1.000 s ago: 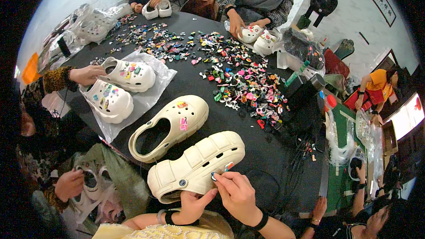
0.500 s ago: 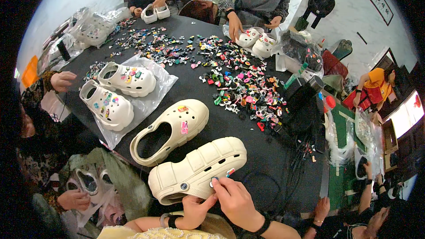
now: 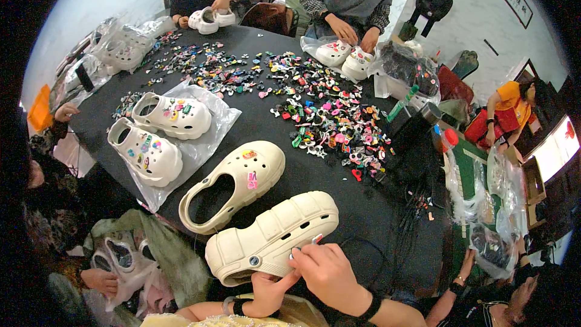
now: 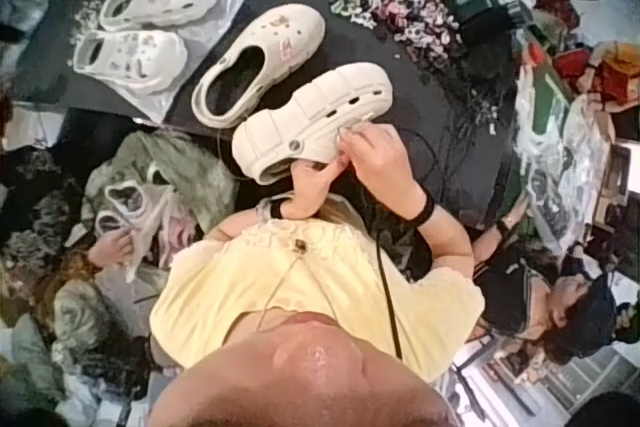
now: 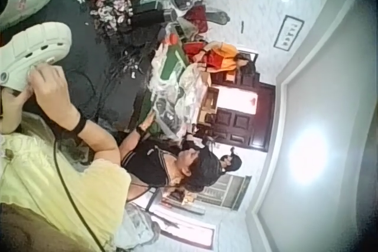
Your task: Manually attaching decorative charms and accessories to clogs.
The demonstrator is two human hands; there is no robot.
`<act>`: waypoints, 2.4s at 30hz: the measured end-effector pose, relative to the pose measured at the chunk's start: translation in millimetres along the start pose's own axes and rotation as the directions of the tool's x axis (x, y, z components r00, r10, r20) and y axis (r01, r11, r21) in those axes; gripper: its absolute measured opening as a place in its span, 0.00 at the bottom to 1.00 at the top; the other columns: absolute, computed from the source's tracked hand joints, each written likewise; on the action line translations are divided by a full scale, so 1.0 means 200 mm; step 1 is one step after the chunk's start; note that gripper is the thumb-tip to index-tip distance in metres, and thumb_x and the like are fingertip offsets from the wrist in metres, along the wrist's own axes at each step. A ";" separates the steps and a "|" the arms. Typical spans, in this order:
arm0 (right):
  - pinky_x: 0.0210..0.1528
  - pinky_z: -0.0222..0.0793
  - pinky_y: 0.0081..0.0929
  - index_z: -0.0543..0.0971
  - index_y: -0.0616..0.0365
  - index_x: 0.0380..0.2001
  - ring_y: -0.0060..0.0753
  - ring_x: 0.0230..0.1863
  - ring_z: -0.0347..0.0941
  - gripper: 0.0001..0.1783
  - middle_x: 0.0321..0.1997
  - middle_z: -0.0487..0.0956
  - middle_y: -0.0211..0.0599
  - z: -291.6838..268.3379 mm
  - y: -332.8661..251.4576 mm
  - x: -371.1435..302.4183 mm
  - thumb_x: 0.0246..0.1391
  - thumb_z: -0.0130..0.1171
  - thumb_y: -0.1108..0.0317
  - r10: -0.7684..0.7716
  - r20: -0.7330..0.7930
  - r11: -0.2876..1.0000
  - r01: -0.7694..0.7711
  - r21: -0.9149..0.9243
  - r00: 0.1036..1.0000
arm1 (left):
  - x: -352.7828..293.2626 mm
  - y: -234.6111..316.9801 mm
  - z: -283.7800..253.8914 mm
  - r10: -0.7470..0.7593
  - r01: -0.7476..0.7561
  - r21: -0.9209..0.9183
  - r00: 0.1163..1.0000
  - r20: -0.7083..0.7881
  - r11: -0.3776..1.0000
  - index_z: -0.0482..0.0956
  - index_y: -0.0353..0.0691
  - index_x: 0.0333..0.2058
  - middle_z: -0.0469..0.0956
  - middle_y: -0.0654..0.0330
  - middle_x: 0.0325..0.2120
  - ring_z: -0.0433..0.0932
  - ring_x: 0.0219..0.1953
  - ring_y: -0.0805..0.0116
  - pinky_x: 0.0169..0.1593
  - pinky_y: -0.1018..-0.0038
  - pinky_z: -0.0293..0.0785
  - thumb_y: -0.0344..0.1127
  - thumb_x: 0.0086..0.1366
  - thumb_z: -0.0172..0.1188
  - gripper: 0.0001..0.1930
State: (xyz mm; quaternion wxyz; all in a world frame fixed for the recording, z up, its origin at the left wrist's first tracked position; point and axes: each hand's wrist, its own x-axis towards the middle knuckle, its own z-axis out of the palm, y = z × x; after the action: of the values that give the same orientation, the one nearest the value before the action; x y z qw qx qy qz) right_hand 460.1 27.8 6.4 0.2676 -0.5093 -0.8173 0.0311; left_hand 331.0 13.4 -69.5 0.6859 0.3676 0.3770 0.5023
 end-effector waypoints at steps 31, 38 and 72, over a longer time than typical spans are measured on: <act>0.52 0.48 0.38 0.66 0.33 0.53 0.30 0.46 0.59 0.32 0.47 0.62 0.29 0.01 0.21 0.21 0.39 0.59 0.55 -0.336 0.420 0.887 0.434 -0.161 0.843 | -0.03 0.02 -0.01 -0.078 0.078 0.001 0.997 -0.026 0.997 0.76 0.29 0.38 0.77 0.62 0.35 0.73 0.38 0.77 0.41 0.80 0.69 0.23 0.54 0.60 0.11; 0.55 0.47 0.33 0.58 0.38 0.58 0.26 0.44 0.61 0.34 0.46 0.64 0.25 0.08 0.29 0.35 0.45 0.50 0.54 -0.703 0.466 0.507 0.838 -0.200 0.537 | -0.02 -0.03 -0.01 0.021 -0.021 0.075 1.000 0.011 0.997 0.72 0.27 0.42 0.73 0.58 0.41 0.72 0.41 0.74 0.44 0.79 0.68 0.20 0.54 0.57 0.15; 0.40 0.60 0.30 0.76 0.55 0.29 0.32 0.38 0.68 0.08 0.32 0.70 0.32 -0.03 0.27 0.20 0.43 0.57 0.67 -0.410 0.162 0.902 0.372 0.220 0.897 | 0.03 0.09 0.05 0.014 -0.018 -0.053 0.998 -0.068 0.998 0.70 0.27 0.45 0.73 0.63 0.38 0.68 0.35 0.81 0.38 0.84 0.65 0.32 0.63 0.53 0.15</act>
State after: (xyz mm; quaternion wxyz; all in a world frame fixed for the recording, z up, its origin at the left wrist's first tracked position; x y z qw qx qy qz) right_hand 492.5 85.6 9.6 0.2286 -0.3012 -0.9199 0.1037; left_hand 334.0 21.5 -50.3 0.6782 0.3350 0.3836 0.5297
